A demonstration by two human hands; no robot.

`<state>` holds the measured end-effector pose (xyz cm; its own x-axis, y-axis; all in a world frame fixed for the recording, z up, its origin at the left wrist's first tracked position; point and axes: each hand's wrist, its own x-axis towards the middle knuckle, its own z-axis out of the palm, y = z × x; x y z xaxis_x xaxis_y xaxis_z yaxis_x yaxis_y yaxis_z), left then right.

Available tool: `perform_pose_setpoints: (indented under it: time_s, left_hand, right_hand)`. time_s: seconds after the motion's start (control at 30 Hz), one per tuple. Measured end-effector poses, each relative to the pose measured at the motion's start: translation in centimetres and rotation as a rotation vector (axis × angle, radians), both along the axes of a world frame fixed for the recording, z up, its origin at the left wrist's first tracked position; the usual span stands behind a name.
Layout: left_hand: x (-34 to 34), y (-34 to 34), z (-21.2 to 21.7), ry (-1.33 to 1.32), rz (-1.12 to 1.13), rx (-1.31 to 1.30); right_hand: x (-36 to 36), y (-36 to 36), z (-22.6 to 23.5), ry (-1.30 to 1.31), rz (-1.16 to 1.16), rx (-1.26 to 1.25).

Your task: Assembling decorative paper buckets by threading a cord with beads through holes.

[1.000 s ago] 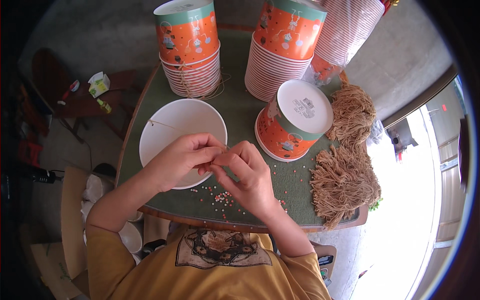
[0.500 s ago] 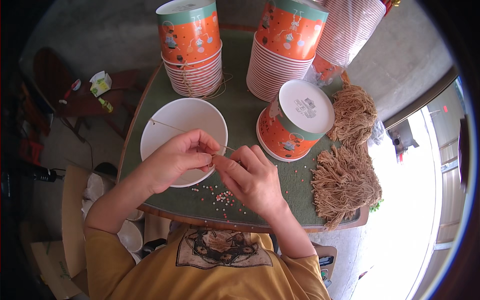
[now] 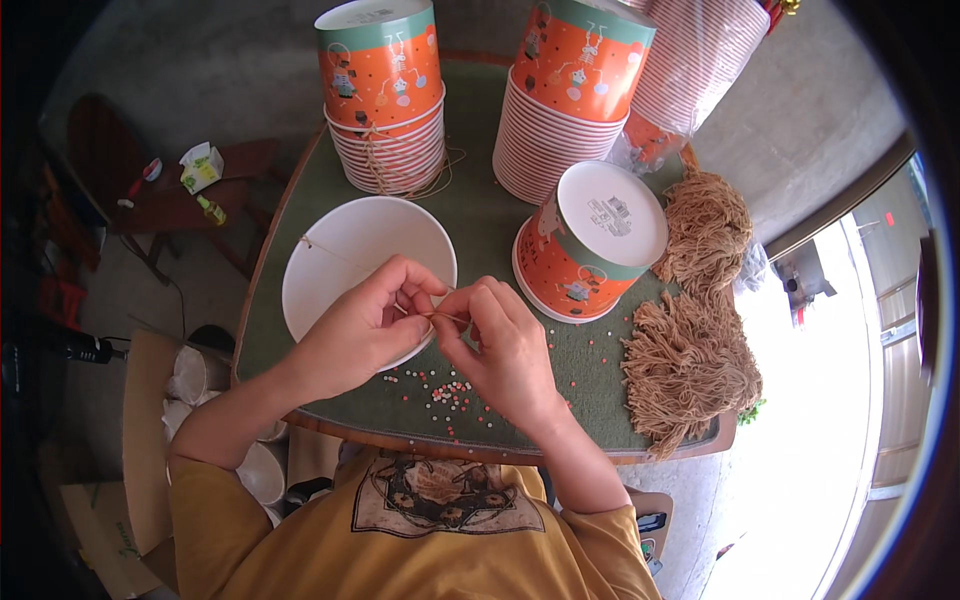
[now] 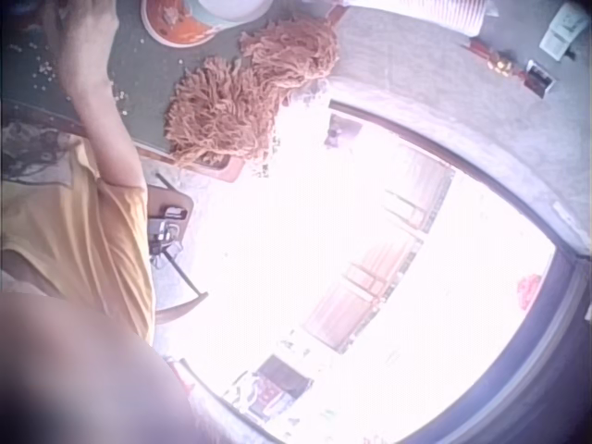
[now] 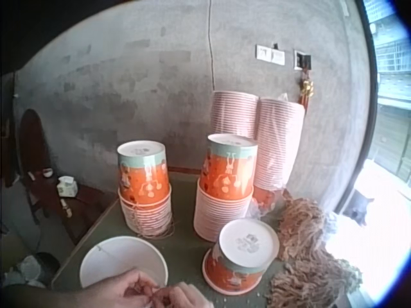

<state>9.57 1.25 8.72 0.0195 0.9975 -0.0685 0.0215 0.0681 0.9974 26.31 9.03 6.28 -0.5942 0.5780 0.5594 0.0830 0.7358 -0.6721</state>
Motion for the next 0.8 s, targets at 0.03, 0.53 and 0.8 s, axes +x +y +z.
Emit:
perform_pose_setpoints:
  time_s: [0.03,0.53,0.8]
  left_hand:
    - [0.1,-0.1,0.1,0.015,-0.003,-0.009]
    - [1.1,-0.9,0.5,0.644,0.160,0.171]
    - [0.8,-0.5,-0.6,0.350,0.182,0.160]
  right_hand:
    - [0.0,0.0,0.0,0.001,-0.004,-0.015]
    - [-0.4,-0.8,-1.1,0.036,-0.094,0.199]
    - [-0.3,-0.7,-1.8,0.070,-0.080,0.280]
